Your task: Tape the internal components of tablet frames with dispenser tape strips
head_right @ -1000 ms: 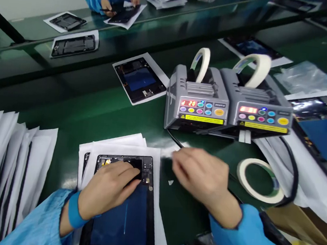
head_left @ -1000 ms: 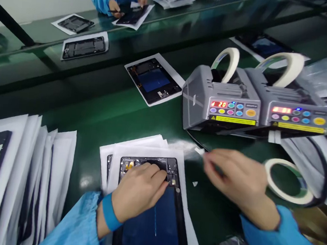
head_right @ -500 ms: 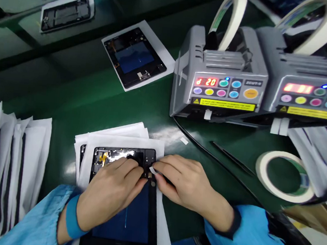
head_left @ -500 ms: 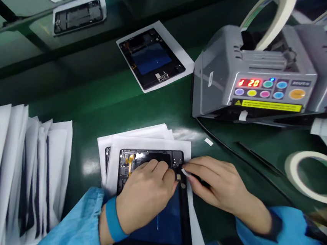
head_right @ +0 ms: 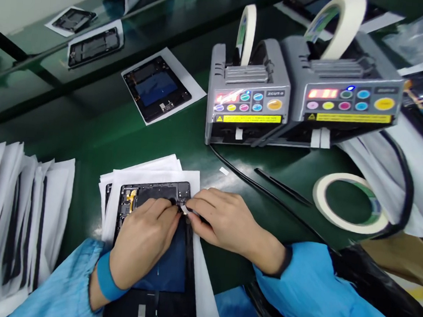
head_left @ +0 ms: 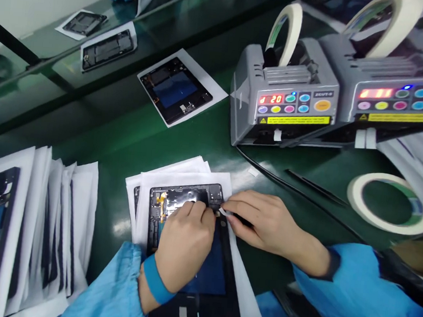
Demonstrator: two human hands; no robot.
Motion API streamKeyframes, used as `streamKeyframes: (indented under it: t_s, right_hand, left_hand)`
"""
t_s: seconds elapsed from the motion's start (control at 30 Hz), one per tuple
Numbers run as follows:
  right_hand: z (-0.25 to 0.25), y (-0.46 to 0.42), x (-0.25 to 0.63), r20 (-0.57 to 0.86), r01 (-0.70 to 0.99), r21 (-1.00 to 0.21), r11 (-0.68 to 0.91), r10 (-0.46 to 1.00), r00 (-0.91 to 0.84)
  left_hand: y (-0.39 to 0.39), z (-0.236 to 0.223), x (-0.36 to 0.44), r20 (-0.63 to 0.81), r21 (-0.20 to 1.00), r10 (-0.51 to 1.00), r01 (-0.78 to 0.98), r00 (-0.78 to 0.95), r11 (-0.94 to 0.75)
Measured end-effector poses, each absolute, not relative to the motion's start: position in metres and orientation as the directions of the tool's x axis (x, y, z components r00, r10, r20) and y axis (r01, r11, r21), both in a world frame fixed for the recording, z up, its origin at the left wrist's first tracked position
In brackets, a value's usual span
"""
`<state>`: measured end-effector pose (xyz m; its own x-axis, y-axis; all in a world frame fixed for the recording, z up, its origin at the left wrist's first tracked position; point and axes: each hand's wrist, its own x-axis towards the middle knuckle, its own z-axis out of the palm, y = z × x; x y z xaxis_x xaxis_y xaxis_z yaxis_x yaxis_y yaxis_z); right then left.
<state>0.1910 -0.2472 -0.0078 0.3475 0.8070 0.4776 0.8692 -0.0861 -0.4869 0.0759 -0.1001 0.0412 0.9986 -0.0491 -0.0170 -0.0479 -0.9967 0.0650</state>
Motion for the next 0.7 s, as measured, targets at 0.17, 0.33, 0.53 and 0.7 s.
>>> streamKeyframes:
  t_s: [0.17,0.33,0.53,0.7]
  right_hand:
    - [-0.008,-0.249,0.19,0.49,0.871,-0.485,-0.078,0.801,0.345]
    - [-0.008,-0.25,0.189,0.495,0.87,-0.487,-0.075,0.798,0.345]
    - [-0.01,-0.252,0.188,0.503,0.866,-0.493,-0.083,0.785,0.362]
    - [-0.01,-0.254,0.189,0.495,0.86,-0.502,-0.09,0.785,0.371]
  left_hand:
    - [-0.106,0.041,0.076,0.001,-0.03,-0.053,-0.053,0.999,-0.998]
    - [-0.106,0.039,0.076,0.031,-0.035,-0.064,-0.063,0.997,-0.997]
    - [-0.097,0.034,0.075,0.039,0.116,-0.027,-0.031,0.999,-0.993]
    - [-0.097,0.033,0.073,0.094,0.167,0.013,-0.003,0.995,-0.986]
